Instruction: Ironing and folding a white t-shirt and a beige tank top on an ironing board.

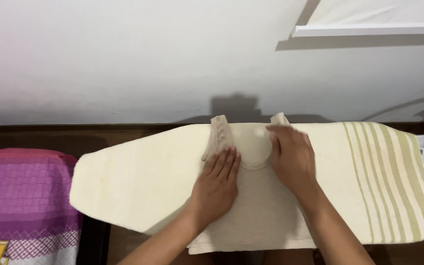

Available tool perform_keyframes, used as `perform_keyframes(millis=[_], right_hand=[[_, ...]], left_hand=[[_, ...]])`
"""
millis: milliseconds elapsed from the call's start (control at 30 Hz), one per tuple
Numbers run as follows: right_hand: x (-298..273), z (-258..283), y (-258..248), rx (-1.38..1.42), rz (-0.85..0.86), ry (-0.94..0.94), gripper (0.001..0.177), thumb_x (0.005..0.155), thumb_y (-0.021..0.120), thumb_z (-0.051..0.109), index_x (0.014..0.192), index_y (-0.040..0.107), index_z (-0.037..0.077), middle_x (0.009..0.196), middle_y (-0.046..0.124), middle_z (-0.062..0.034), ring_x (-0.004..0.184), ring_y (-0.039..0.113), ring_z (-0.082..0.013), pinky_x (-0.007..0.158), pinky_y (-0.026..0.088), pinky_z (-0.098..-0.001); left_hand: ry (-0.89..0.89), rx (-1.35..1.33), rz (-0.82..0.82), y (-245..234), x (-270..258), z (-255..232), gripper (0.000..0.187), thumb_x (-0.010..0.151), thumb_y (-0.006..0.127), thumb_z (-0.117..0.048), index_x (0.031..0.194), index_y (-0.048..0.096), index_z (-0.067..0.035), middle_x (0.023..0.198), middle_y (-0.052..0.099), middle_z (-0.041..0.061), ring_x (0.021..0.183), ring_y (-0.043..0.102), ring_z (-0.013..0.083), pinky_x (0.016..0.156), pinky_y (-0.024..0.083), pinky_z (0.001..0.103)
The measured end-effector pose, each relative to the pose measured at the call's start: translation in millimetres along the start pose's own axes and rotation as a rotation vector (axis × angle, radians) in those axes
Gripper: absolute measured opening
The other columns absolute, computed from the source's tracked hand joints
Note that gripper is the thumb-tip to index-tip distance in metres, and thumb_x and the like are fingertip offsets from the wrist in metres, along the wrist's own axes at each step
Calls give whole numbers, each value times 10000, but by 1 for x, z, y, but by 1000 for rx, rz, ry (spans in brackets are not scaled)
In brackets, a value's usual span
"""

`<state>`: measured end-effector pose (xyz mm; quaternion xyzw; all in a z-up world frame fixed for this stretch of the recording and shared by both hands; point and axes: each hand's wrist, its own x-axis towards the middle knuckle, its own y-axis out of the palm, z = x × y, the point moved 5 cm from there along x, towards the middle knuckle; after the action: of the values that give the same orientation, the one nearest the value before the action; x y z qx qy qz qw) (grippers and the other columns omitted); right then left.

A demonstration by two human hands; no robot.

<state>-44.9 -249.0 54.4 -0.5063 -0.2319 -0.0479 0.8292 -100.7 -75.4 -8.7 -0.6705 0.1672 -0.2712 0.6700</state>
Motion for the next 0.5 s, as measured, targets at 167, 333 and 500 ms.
perform_keyframes(millis=[167, 333, 500], right_hand=[[-61, -2, -5, -253, 85, -101, 595, 934, 596, 291, 1411, 502, -52, 1443, 533, -233, 1333, 496, -370, 1096, 350, -508], [-75, -11, -14, -309, 36, 36, 729, 907, 632, 342, 1472, 419, -65, 1515, 448, -264, 1397, 413, -409, 1124, 296, -542], [-73, -37, -11, -78, -22, 259, 456, 961, 669, 233, 1347, 592, 1, 1178, 636, -144, 1093, 557, -298, 966, 410, -442]], left_hand=[[-49, -406, -147, -12, -5, -1, 800, 982, 467, -405, 1541, 255, 127, 1642, 213, 279, 1549, 171, 354, 1249, 119, 458], [-35, -274, -136, -7, 16, -6, 763, 973, 478, -364, 1523, 282, 128, 1640, 230, 289, 1549, 190, 370, 1250, 131, 468], [-112, -701, -239, 20, 99, 4, 499, 1015, 538, -216, 1460, 483, 3, 1503, 525, 210, 1398, 478, 379, 1183, 340, 474]])
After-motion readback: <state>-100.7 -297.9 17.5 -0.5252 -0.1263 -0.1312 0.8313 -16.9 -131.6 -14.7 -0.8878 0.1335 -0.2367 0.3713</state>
